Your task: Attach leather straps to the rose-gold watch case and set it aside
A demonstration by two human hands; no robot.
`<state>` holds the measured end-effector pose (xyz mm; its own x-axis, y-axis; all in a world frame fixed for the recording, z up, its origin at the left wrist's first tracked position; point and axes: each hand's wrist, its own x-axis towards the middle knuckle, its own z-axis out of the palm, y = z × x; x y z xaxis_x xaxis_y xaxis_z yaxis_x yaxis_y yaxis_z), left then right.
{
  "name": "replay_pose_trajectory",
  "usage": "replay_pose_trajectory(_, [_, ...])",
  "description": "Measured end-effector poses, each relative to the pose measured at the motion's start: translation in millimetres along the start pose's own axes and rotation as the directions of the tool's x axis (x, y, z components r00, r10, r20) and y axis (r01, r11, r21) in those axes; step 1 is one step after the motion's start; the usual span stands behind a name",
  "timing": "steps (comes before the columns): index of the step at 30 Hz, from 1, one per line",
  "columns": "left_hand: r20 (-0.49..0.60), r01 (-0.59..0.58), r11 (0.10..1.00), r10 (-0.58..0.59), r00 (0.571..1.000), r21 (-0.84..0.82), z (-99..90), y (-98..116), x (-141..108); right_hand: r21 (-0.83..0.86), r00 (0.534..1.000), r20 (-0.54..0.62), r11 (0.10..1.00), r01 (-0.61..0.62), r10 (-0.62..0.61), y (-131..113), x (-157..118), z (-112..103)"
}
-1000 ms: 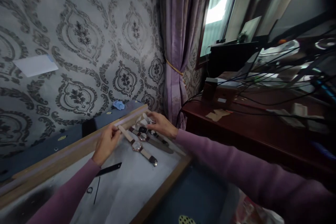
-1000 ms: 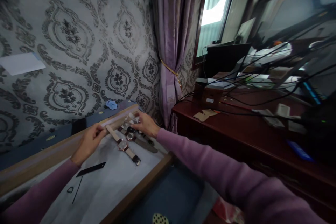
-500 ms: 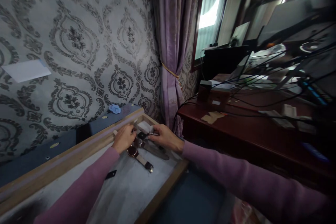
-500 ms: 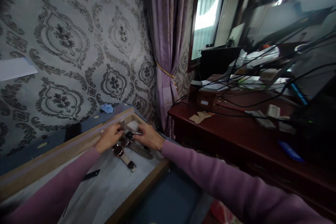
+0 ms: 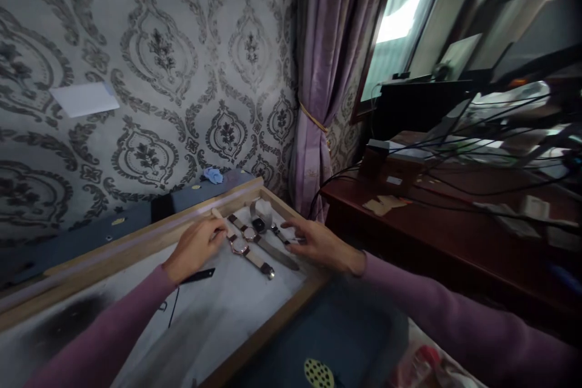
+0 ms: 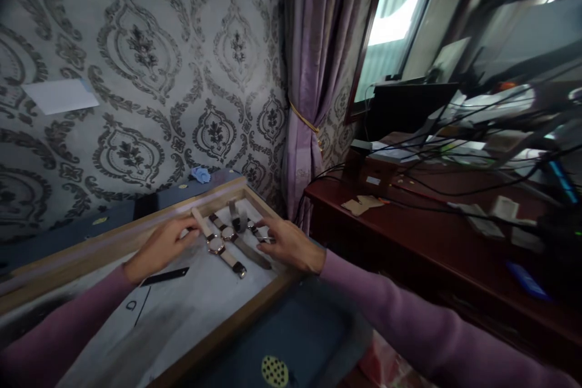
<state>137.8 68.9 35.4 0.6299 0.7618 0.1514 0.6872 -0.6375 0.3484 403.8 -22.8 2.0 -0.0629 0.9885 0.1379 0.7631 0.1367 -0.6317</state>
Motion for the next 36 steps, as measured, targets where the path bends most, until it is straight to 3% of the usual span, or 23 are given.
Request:
replay_pose_trajectory(7, [-0.086,0.103,0.994,-0.107,0.991,-0.046,-16.2,-66.7,-94.1,0.008,0.998,0.029,0.998,0.060,-0.060,-15.2,-9.5,-6.2])
replay_pose_trajectory(10, [-0.084,0.174,0.983,-0.178,0.980,-0.053,-15.6,-81.9,-125.1,0.014,0.979,0.157,0.991,0.132,-0.132,-39.7,-8.8,3.8])
replay_pose_trajectory(13, [-0.081,0.187,0.980,-0.192,0.978,-0.071,-9.6,-84.8,-140.2,-0.007,0.936,0.293,0.979,0.205,-0.194,-67.6,-3.3,23.2])
replay_pose_trajectory(19, [-0.087,0.055,0.997,-0.059,0.994,-0.055,4.3,-77.5,-124.1,-0.061,0.915,0.347,0.969,0.240,-0.205,-106.8,28.5,75.7])
replay_pose_trajectory(26, [-0.068,0.111,0.991,-0.116,0.991,-0.075,13.6,-84.4,-101.9,-0.156,0.947,0.246,0.956,0.247,-0.205,-126.0,77.7,129.5])
replay_pose_trajectory(32, [-0.050,0.121,0.986,-0.127,0.991,-0.116,19.8,-90.7,-98.9,-0.175,0.948,0.213,0.945,0.277,-0.238,-128.6,85.7,147.1])
replay_pose_trajectory(36, [0.049,0.180,0.964,-0.173,0.984,-0.195,18.7,-95.2,-98.3,-0.168,0.948,0.199,0.944,0.283,-0.249,-126.6,86.4,148.6])
